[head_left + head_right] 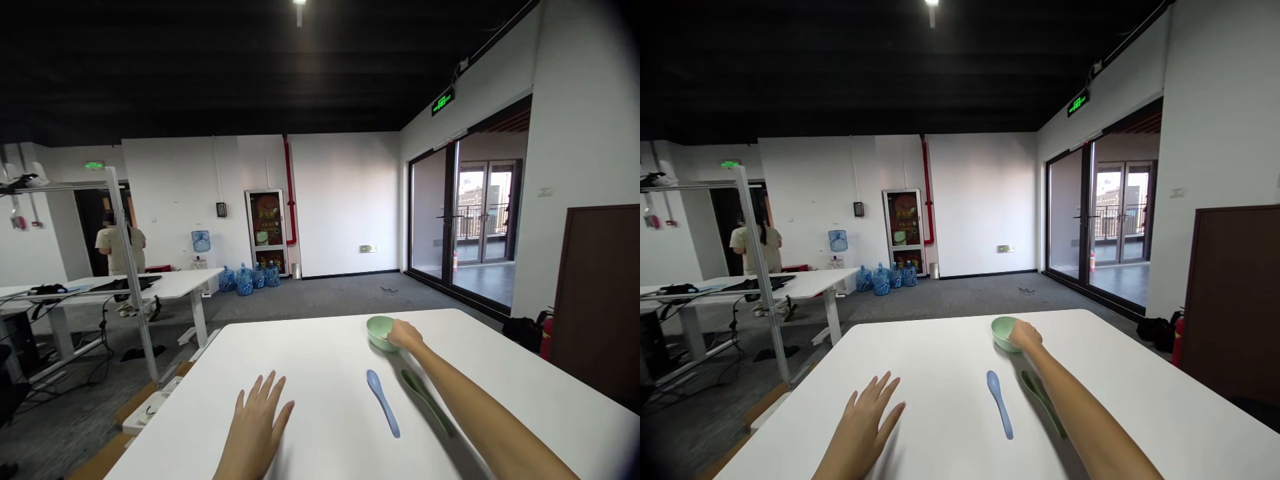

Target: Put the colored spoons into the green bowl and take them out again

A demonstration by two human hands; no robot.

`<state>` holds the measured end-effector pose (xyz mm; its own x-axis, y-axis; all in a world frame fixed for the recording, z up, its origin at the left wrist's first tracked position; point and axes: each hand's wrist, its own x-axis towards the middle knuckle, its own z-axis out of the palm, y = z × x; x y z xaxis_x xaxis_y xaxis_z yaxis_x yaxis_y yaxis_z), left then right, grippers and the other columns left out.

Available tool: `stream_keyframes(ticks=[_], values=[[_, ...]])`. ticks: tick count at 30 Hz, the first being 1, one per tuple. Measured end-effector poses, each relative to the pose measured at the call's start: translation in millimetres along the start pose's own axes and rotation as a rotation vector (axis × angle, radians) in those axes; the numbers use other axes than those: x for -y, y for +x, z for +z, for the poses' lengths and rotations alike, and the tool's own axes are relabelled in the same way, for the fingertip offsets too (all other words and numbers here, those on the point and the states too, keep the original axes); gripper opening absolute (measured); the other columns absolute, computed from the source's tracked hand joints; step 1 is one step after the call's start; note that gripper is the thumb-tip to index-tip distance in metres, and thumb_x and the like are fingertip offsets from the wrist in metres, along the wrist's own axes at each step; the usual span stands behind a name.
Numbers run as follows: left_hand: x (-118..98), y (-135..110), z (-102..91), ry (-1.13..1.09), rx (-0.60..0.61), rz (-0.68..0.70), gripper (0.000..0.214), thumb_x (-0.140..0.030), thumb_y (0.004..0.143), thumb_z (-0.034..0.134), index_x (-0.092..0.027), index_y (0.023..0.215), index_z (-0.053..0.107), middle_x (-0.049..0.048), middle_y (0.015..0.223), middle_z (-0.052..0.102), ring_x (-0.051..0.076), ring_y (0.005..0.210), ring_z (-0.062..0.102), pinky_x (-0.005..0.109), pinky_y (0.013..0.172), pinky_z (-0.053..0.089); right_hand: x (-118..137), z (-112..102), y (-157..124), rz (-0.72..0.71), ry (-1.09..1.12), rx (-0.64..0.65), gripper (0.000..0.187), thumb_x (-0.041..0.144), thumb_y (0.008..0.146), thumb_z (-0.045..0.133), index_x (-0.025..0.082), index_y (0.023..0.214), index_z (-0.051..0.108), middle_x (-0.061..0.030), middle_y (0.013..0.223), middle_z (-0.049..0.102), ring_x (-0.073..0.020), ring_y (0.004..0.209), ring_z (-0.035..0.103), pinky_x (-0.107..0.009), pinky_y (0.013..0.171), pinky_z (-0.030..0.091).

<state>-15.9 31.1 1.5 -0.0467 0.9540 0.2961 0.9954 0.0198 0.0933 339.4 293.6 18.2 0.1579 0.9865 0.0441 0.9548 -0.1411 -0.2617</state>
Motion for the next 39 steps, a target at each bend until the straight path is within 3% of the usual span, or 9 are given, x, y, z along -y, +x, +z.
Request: stream_keyframes(ticks=[7,12,16,25,39], values=[[-0.1,-0.4,-0.6,0.020,0.021,-0.004,0.056,-0.049,0.103,0.036,-0.029,0.152,0.053,0.0069,0.165,0.048,0.034,0.155,0.039,0.063,0.124,0.036,-6.1,-23.0,-24.4,-0.070,0.001,-0.092,0.049,0.048,0.103,0.043,0.011,0.117,0.072,-0.0243,0.124,0.073,-0.0348,0.112,0.071,-0.038,0.080,0.051],[-2.2,-1.0,-2.0,0.019,0.023,0.012,0.057,-0.049,0.103,0.035,-0.027,0.152,0.053,0.0081,0.165,0.048,0.035,0.155,0.039,0.063,0.123,0.036,-7.6,-40.0,-64.9,-0.133,0.018,-0.123,0.031,0.034,0.096,0.048,0.017,0.098,0.075,-0.0175,0.105,0.076,-0.0314,0.098,0.073,-0.035,0.074,0.046],[-5.5,-0.1,-2.1,0.021,0.023,0.024,0.056,-0.048,0.103,0.036,-0.027,0.152,0.053,0.0085,0.165,0.048,0.035,0.155,0.039,0.064,0.123,0.036,-2.4,-43.8,-100.2,-0.191,0.041,-0.146,0.028,0.032,0.095,0.047,0.020,0.085,0.071,-0.0131,0.092,0.075,-0.0276,0.084,0.070,-0.032,0.067,0.039],[-8.3,-1.9,-5.2,0.027,0.004,0.051,0.056,-0.048,0.104,0.036,-0.028,0.153,0.052,0.0078,0.165,0.047,0.035,0.155,0.038,0.064,0.123,0.036,10.4,-8.4,-144.2,-0.207,0.089,-0.105,0.024,0.023,0.092,0.050,0.020,0.071,0.062,-0.0055,0.073,0.066,-0.0181,0.067,0.060,-0.030,0.061,0.025],[-7.5,-0.6,0.5,0.022,-0.021,0.061,0.055,-0.048,0.103,0.037,-0.028,0.152,0.053,0.0085,0.164,0.049,0.035,0.154,0.040,0.064,0.122,0.038,-4.8,29.9,-166.0,-0.190,0.060,-0.085,0.030,0.023,0.096,0.043,0.018,0.077,0.066,-0.0099,0.085,0.070,-0.0192,0.072,0.063,-0.031,0.059,0.023]])
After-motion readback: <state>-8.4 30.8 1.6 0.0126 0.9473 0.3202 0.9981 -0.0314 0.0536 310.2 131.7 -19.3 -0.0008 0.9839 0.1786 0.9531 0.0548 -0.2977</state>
